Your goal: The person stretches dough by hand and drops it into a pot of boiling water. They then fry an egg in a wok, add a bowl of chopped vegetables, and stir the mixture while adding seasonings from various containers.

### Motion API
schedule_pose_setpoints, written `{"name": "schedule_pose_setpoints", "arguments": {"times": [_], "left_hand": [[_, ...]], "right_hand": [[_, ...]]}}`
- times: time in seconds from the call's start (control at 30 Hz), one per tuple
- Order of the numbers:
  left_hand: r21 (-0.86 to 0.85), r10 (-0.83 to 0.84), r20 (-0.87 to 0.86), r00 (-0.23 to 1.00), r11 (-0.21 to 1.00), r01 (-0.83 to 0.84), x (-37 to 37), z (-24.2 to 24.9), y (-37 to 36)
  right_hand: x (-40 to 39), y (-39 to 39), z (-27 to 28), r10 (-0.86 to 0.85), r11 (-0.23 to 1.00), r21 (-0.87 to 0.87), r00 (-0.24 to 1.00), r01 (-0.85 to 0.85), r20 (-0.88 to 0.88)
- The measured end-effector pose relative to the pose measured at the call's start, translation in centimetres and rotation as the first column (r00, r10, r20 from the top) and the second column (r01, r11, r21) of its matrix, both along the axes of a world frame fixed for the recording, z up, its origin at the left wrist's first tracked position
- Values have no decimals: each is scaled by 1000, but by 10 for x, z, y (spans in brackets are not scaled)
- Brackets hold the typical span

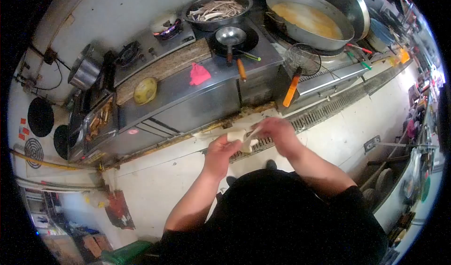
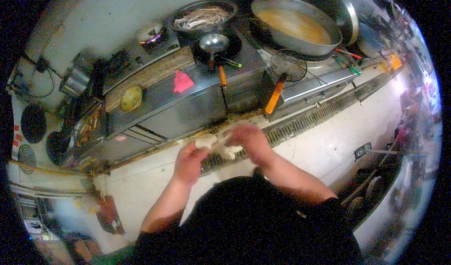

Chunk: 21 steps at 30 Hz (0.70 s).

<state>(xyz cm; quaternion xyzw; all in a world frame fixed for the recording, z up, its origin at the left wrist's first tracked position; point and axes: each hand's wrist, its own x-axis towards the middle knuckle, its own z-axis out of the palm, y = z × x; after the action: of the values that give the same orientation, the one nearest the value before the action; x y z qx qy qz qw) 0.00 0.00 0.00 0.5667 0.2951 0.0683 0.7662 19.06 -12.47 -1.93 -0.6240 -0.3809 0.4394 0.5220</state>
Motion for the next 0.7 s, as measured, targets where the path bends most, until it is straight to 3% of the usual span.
{"name": "schedule_pose_setpoints", "arguments": {"times": [0.03, 0.07, 0.1, 0.17, 0.2, 0.23, 0.3, 0.33, 0.37, 0.4, 0.43, 0.47, 0.5, 0.57, 0.6, 0.63, 0.67, 0.7], "left_hand": [[-53, 157, 173, 972, 987, -150, -1, -5, -2], [-130, 313, 329, 891, 949, -285, -1, -6, -3], [-120, 310, 342, 887, 951, -286, 3, -5, 1], [-44, 236, 443, 865, 969, -242, 4, 9, -3], [-47, 237, 439, 867, 969, -241, 6, 13, -8], [38, 225, 449, 865, 962, -270, 16, 16, -9], [121, 217, 434, 875, 948, -295, 16, 30, -14], [356, 204, 276, 939, 886, -297, 14, 39, -17], [572, 223, 107, 969, 783, -244, 12, 43, -18], [571, 223, 102, 969, 785, -241, 11, 42, -18], [671, 218, 67, 974, 712, -206, 10, 38, -19], [763, 216, 35, 976, 625, -166, 9, 36, -17], [763, 214, 34, 976, 625, -164, 9, 36, -15], [559, 153, 116, 981, 806, -192, 6, 36, -8], [556, 154, 111, 982, 809, -190, 2, 37, -1], [272, 241, 251, 937, 912, -307, -6, 41, 12], [-45, 360, 353, 864, 928, -369, -16, 45, 26], [-199, 435, 504, 746, 899, -389, -36, 59, 37]], "right_hand": [[8, 0, 2, -232, 972, -67, 872, 226, -431], [11, 1, 3, -412, 895, -224, 520, 386, -748], [9, 5, 6, -401, 898, -208, 528, 387, -748], [-9, 4, 17, -232, 961, -13, 786, 275, -572], [-15, 7, 18, -174, 982, -9, 897, 187, -406], [-17, 15, 18, -169, 982, 10, 904, 188, -393], [-35, 20, 20, -97, 992, 78, 994, 101, -53], [-40, 19, 33, -130, 981, 153, 989, 118, 72], [-41, 17, 35, -132, 981, 153, 989, 121, 66], [-42, 15, 36, -127, 981, 162, 986, 109, 105], [-42, 12, 36, -121, 981, 168, 982, 96, 143], [-41, 11, 34, -121, 981, 168, 982, 97, 142], [-39, 10, 29, -176, 979, 115, 982, 168, 64], [-29, 1, 13, -234, 971, 45, 972, 235, -16], [-17, -5, 2, -358, 933, -21, 917, 360, -174], [-4, -13, -9, -474, 879, -104, 822, 466, -316], [10, -25, -19, -548, 829, -172, 715, 532, -434], [26, -40, -29, -609, 775, -247, 586, 581, -534]]}}
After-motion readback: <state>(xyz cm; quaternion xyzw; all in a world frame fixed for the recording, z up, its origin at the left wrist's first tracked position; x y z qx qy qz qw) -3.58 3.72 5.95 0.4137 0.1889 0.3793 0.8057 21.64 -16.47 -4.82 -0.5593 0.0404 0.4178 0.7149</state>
